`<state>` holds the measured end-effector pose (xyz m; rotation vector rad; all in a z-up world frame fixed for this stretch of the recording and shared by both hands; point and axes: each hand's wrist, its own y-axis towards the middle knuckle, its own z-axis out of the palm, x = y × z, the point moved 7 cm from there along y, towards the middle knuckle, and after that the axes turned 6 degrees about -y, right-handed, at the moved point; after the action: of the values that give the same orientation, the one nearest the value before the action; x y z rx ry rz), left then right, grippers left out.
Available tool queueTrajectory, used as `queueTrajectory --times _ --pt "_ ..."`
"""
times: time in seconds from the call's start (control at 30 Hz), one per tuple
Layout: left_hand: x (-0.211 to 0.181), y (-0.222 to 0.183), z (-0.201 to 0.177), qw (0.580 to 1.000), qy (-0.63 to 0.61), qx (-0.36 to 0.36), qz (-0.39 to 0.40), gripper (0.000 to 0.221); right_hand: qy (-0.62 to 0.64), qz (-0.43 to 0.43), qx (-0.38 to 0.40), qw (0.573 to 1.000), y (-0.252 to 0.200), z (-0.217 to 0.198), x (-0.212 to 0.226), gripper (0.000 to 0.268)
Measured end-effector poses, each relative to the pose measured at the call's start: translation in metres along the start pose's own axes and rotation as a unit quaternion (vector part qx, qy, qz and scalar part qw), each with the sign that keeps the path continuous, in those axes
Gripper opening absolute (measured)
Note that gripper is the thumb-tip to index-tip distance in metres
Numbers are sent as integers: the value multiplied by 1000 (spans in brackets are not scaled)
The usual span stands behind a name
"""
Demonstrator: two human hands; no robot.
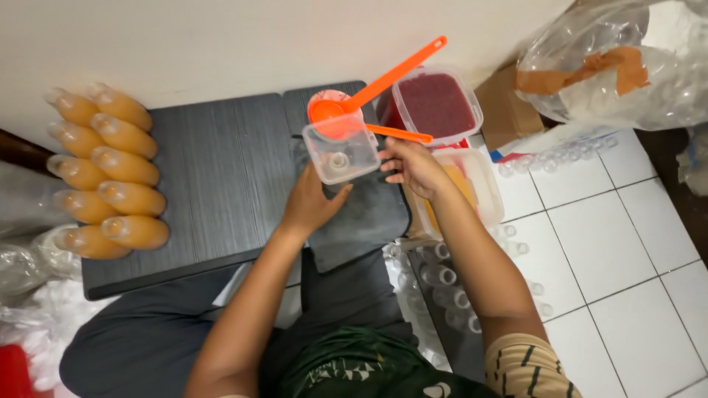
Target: The person scoops orange liquid from a large container using an orange ladle and pours it into small plastic bottles placed on a tray. The person repeats this process for multiple bottles, arranging them in rows on the tray.
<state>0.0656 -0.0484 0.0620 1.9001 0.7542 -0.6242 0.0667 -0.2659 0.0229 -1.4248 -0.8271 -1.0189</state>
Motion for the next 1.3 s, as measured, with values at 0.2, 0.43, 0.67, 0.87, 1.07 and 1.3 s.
queueTrajectory --times 0.2,0.43,0.67,0.87,1.07,1.3 --pt "12 -6 0 999 11 15 -27 60 89 -37 -43 994 23 -1 2 59" --pt "13 -5 -1 1000 18 15 -3 62 18 -92 -70 993 19 26 17 44" --pt "23 -6 5 998 13 53 -43 64 -92 -164 -96 977 14 23 29 27" --pt "24 -5 5 997 14 60 -55 65 -199 -221 -87 951 -5 23 42 21" --pt "23 -14 6 997 7 65 -51 63 -216 -234 -70 945 -18 27 38 25" --pt "23 -10 3 996 15 65 -53 64 -151 -266 -61 950 -19 3 27 27"
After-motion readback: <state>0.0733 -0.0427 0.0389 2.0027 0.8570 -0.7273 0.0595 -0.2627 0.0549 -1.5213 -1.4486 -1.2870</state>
